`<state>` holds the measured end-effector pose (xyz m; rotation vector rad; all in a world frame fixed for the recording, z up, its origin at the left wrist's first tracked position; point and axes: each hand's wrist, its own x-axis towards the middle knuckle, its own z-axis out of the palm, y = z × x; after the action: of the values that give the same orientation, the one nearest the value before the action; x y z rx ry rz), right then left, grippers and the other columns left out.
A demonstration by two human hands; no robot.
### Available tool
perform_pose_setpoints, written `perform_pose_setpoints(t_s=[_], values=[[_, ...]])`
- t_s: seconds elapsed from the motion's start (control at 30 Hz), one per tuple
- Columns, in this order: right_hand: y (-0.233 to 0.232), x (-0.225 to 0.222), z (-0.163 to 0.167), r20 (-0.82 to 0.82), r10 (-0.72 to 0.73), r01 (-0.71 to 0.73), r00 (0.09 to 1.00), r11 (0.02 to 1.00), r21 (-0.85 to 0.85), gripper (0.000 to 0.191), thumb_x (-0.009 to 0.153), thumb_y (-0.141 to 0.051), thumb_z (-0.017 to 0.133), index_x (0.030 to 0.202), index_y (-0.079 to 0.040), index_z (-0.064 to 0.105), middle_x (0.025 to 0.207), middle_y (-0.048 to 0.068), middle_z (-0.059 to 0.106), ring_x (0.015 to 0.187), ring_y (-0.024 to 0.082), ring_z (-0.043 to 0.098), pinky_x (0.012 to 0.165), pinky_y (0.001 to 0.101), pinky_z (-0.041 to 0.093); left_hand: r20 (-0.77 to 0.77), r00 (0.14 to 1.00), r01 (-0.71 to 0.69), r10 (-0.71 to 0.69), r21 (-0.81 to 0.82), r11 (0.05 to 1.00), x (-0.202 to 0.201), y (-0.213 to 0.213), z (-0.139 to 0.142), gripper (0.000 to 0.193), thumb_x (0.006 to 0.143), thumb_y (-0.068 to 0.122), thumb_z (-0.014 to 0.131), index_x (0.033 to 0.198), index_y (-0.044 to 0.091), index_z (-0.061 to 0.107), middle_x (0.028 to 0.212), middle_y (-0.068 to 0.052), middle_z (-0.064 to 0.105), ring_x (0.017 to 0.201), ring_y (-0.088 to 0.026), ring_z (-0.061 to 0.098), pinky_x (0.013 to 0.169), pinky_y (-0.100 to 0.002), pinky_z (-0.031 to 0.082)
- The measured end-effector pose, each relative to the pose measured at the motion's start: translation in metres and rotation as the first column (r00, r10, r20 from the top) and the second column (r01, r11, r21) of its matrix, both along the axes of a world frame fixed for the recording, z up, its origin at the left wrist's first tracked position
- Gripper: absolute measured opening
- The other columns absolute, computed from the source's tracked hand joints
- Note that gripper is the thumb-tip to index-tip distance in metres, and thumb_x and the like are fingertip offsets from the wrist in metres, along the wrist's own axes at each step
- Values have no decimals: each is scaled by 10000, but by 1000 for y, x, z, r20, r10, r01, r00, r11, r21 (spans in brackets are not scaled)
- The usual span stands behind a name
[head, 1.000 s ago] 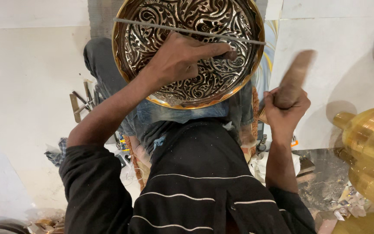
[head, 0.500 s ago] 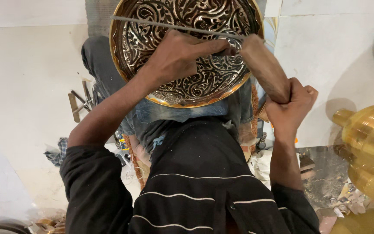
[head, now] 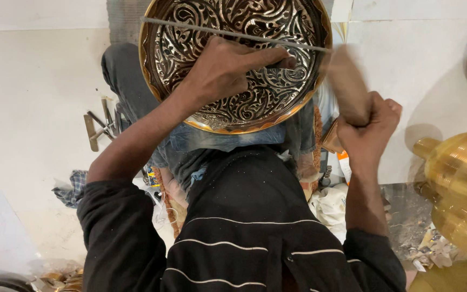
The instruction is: The person uses a hammer and chisel to engrave intricate patterns into a brass plate resting on their lap. They repeatedly strike the chisel to create detailed designs, occasionally rotating the plate to access different areas.
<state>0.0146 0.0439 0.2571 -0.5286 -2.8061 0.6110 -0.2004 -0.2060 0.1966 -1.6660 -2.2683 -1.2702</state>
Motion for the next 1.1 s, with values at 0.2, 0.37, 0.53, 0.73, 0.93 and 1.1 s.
perform_pose_setpoints(t_s=[0.2,0.37,0.53,0.73,0.93,1.1], values=[[-24,-3,14,43,-88,94,995,985,-147,225,690,-77,731,742,-75,512,671,90,468,741,297,401,903,394,374,-7,1000,-23,24,28,999,3,-29,15,762,738,-114,684,1421,218,618,984,-36,781,704,-222,704,590,-355,544],[-51,-6,33,-75,-120,100,990,968,-229,190,713,-63,713,808,-50,549,764,74,520,809,283,432,867,354,371,31,999,14,-17,94,995,3,-54,29,724,773,-119,677,1413,208,592,1104,-24,796,828,-210,746,689,-343,587],[-90,-18,56,-11,-16,18,1000,993,114,221,687,-16,721,869,-43,598,758,103,493,866,378,428,896,402,341,88,996,-13,10,30,999,5,-83,37,722,798,-128,686,1424,227,629,843,-38,739,716,-202,721,600,-379,548],[-112,-22,74,202,19,-57,979,980,188,234,685,-31,731,860,-65,579,746,96,509,724,330,433,987,416,352,30,999,-40,37,94,995,6,-112,32,781,782,-104,690,1483,221,581,881,-55,732,755,-216,719,608,-379,526],[-124,-27,75,-45,-202,157,978,865,-477,251,699,-130,763,910,-107,630,769,16,601,751,227,566,827,348,419,32,997,-70,70,5,998,7,-124,25,809,805,-132,686,1517,235,572,834,-22,734,692,-175,710,578,-333,565],[-129,-36,81,-88,-224,150,971,851,-504,232,683,-124,769,872,-116,633,751,12,578,745,239,510,813,354,395,46,996,-73,70,76,994,5,-132,26,815,805,-110,678,1537,218,536,894,-50,741,811,-184,763,652,-330,607]])
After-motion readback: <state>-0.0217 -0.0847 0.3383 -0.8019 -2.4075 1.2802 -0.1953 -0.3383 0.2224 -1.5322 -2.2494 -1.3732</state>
